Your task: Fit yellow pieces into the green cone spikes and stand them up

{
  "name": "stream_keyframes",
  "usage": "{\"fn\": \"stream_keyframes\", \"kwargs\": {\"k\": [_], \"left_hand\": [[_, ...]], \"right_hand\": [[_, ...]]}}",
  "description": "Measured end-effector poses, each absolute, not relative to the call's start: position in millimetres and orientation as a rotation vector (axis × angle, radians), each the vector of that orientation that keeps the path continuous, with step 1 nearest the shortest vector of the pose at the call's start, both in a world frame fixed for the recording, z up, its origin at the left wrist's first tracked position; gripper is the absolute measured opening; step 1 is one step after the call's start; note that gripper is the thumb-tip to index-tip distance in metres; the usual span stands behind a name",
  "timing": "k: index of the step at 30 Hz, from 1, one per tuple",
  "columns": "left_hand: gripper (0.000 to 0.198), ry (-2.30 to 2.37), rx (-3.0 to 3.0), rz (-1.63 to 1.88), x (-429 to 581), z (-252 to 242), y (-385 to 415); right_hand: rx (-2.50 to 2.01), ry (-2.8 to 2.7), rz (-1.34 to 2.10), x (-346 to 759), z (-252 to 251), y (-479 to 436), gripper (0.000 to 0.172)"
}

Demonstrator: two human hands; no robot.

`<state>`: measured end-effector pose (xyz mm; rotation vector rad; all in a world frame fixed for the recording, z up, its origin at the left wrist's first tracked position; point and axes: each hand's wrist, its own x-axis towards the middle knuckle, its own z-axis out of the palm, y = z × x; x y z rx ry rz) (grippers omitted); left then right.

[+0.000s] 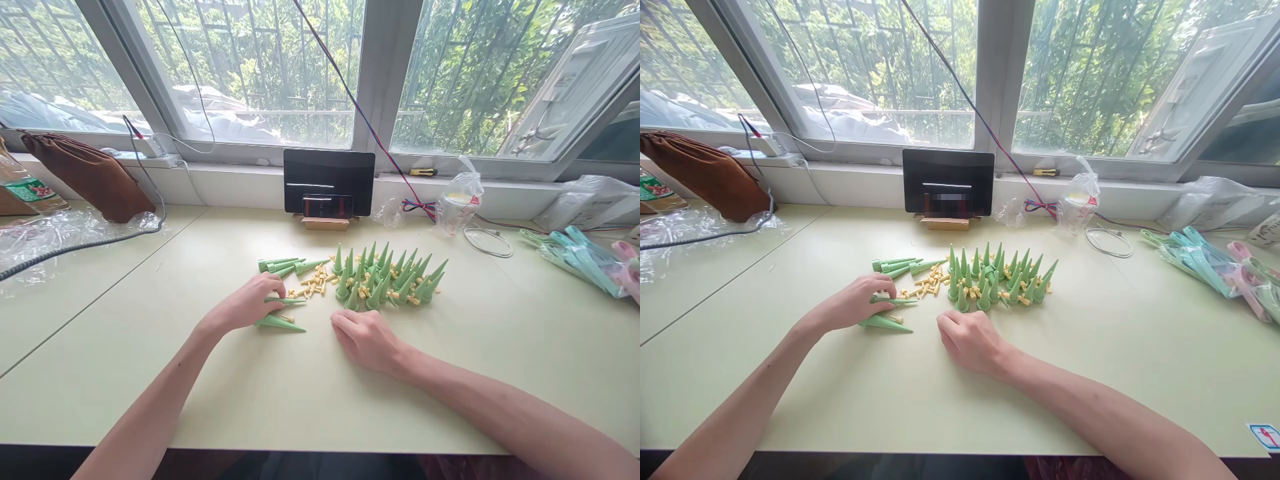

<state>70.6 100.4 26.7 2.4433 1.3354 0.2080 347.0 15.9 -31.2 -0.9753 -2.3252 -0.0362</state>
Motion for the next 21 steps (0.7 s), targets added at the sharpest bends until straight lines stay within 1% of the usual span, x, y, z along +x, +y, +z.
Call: {"fn": "stream_keyframes", "kwargs": {"k": [6, 10, 12, 14, 16, 21], "left_hand": [[0.02, 1.324, 2.46, 0.406, 80, 34, 94], [0.016, 1.323, 2.404, 0.635, 85, 37, 90], [0.015, 1.273, 2.359, 0.668, 87, 40, 88], [0.015, 1.171, 2.3, 0.621, 87, 46, 85], [0.016, 1.04, 2.188, 0.497, 87, 53, 81], [0.018, 0.682, 1.881, 0.018, 87, 61, 71]], "right_hand": [[-0.983, -2.352, -0.046, 347, -32, 16, 0.023], [-0.934, -2.416, -0.049, 348, -33, 16, 0.022], [-0.906, -2.442, -0.047, 349, -33, 16, 0.021], [-0.896, -2.455, -0.038, 349, -32, 16, 0.02], [-0.899, -2.459, -0.028, 349, -32, 16, 0.02], [-0.902, -2.464, -0.014, 349, -32, 16, 0.02]]}}
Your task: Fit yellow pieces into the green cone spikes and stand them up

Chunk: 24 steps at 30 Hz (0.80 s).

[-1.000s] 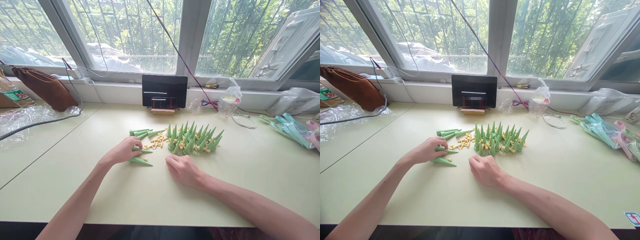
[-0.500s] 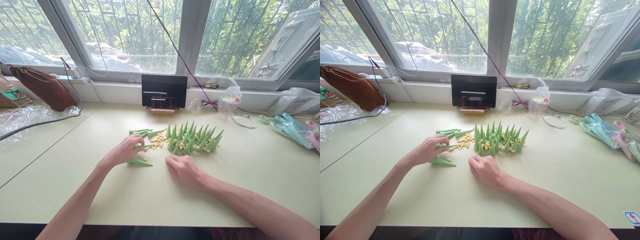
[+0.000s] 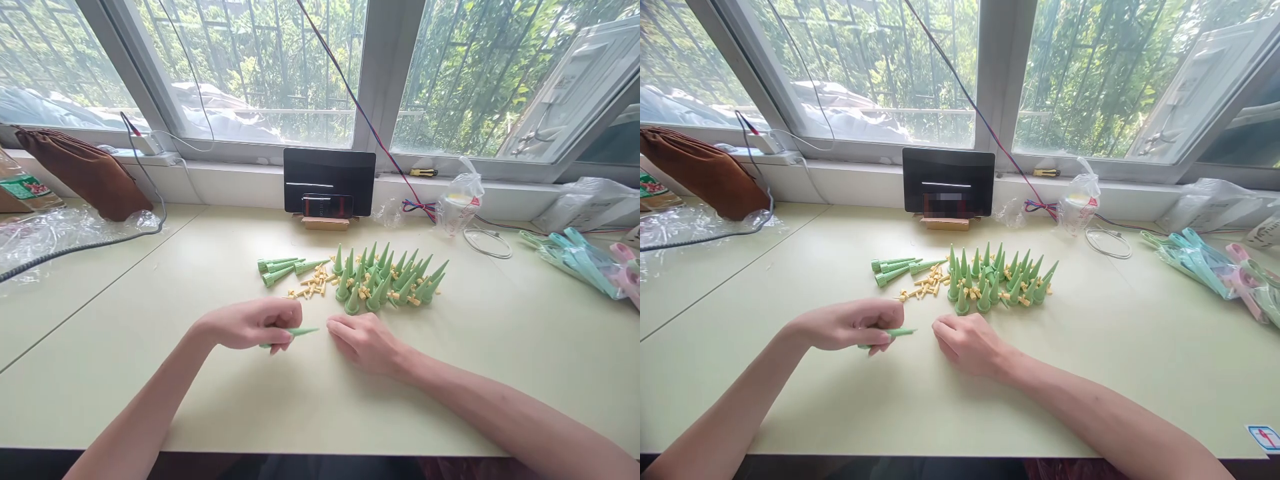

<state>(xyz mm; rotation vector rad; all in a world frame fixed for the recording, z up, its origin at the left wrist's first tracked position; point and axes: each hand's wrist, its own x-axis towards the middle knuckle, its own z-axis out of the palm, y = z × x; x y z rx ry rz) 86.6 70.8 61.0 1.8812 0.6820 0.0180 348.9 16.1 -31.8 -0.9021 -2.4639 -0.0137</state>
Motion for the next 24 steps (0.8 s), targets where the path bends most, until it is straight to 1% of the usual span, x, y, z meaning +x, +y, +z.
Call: {"fn": "stream_keyframes", "kwargs": {"k": [2, 5, 8, 19, 24], "left_hand": [[0.019, 0.642, 1.843, -0.091, 88, 58, 69], [0.023, 0.663, 1.856, -0.108, 90, 52, 70], [0.025, 0.729, 1.902, -0.032, 90, 48, 73], [0.016, 0.897, 2.218, 0.261, 94, 36, 82], [0.021, 0.983, 2.217, 0.422, 98, 28, 86]], "right_hand": [[-0.903, -2.46, -0.014, 349, -32, 16, 0.021], [-0.905, -2.454, -0.02, 348, -32, 17, 0.021], [-0.908, -2.459, -0.016, 348, -32, 16, 0.022], [-0.904, -2.468, -0.061, 347, -33, 16, 0.022], [-0.941, -2.494, -0.138, 340, -33, 14, 0.02]]}}
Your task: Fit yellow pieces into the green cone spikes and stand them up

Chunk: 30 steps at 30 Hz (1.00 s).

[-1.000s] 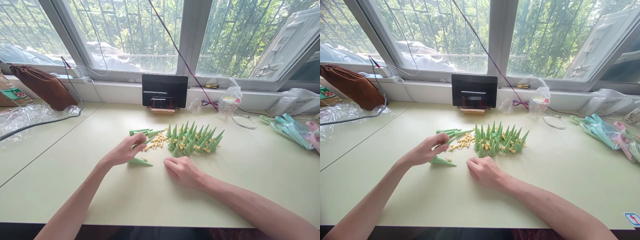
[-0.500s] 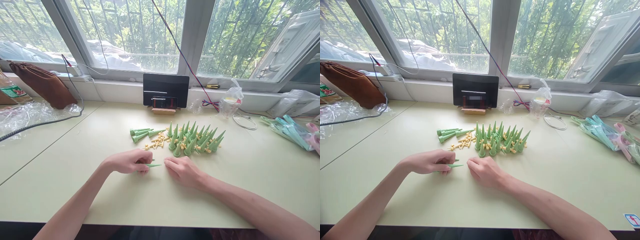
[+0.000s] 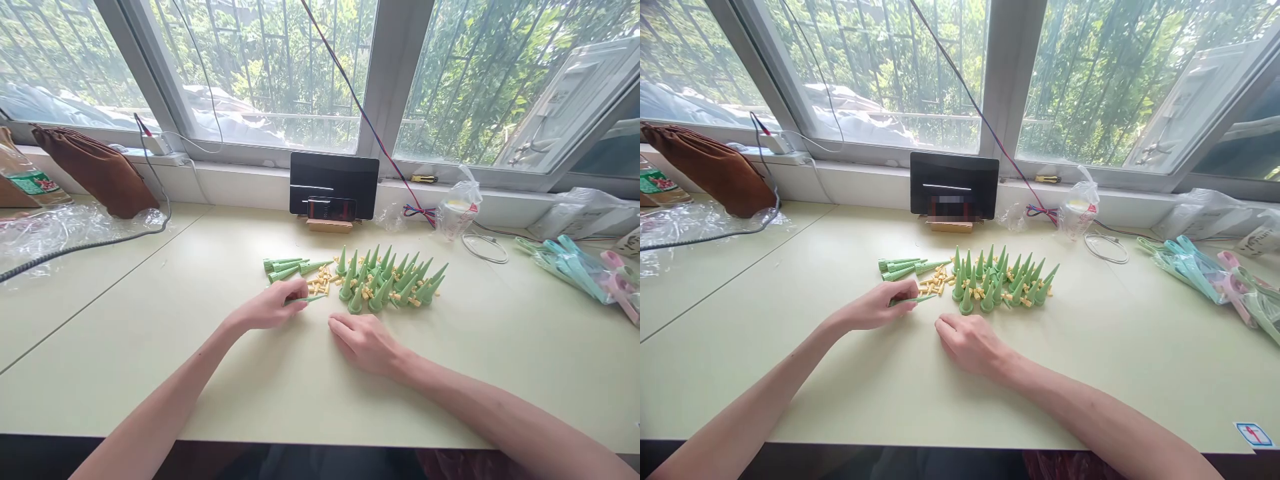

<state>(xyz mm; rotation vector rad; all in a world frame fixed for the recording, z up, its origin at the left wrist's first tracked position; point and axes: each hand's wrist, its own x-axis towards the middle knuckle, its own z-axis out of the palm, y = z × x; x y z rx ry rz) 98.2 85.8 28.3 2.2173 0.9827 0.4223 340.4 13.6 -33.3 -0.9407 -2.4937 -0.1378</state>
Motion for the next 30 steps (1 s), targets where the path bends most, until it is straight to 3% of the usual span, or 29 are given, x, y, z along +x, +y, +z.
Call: {"fn": "stream_keyframes", "kwargs": {"k": [5, 12, 17, 30], "left_hand": [[0.024, 1.016, 2.006, 0.813, 108, 19, 88], [0.028, 0.919, 1.58, 1.234, 137, 24, 70], [0.028, 1.067, 1.593, 1.17, 146, 18, 54], [0.019, 1.055, 1.843, 1.028, 141, -15, 50]], "right_hand": [[-1.144, -2.495, -0.124, 325, -27, 13, 0.024], [-1.523, -2.525, -0.045, 292, -7, 27, 0.061], [-1.575, -2.493, 0.009, 287, -11, 29, 0.041], [-1.07, -2.307, 0.092, 327, -30, 3, 0.023]]}}
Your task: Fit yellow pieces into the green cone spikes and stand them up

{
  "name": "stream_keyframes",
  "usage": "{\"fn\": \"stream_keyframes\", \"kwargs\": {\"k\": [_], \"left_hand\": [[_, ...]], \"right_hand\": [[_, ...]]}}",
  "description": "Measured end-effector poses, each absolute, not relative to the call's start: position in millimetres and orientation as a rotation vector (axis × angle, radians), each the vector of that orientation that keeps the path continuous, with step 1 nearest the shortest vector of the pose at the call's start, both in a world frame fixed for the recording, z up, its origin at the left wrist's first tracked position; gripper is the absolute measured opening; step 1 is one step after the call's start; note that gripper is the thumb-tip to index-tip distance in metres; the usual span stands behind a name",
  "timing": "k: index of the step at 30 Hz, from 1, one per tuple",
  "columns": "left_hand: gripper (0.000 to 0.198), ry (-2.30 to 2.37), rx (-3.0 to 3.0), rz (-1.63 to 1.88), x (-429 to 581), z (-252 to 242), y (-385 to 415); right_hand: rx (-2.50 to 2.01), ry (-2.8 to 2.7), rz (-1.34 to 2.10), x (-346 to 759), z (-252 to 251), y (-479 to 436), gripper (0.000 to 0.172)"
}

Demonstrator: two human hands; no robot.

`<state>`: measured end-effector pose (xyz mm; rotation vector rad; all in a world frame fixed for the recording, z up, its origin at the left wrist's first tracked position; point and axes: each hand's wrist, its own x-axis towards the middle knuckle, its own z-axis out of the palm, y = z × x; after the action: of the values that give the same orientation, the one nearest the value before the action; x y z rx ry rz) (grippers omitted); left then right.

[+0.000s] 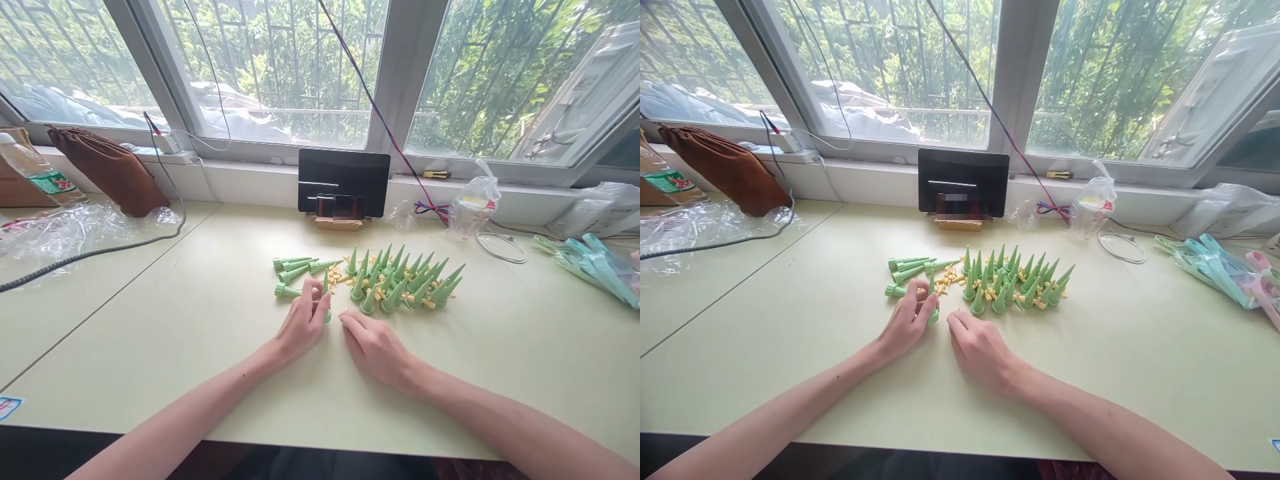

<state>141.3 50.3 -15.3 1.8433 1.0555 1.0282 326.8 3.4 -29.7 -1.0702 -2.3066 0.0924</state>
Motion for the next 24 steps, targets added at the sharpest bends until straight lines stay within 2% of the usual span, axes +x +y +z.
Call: {"fn": "stream_keyframes", "kwargs": {"k": [5, 9, 19, 24], "left_hand": [[0.022, 1.019, 1.795, 0.94, 142.3, -17.3, 47.2], [0.018, 0.981, 1.795, 0.877, 145.7, -13.1, 47.7], [0.01, 1.069, 2.272, 1.035, 146.8, -15.8, 43.2], [0.008, 1.095, 2.303, 0.987, 146.0, -17.7, 41.3]], "right_hand": [[-1.124, -2.144, 0.154, 327.9, -30.0, 3.9, 0.023], [-1.184, -2.224, 0.151, 329.9, -30.8, 2.9, 0.028], [-1.241, -2.312, 0.109, 331.8, -31.8, -0.3, 0.016], [-1.237, -2.332, 0.122, 333.3, -34.7, 1.0, 0.019]]}}
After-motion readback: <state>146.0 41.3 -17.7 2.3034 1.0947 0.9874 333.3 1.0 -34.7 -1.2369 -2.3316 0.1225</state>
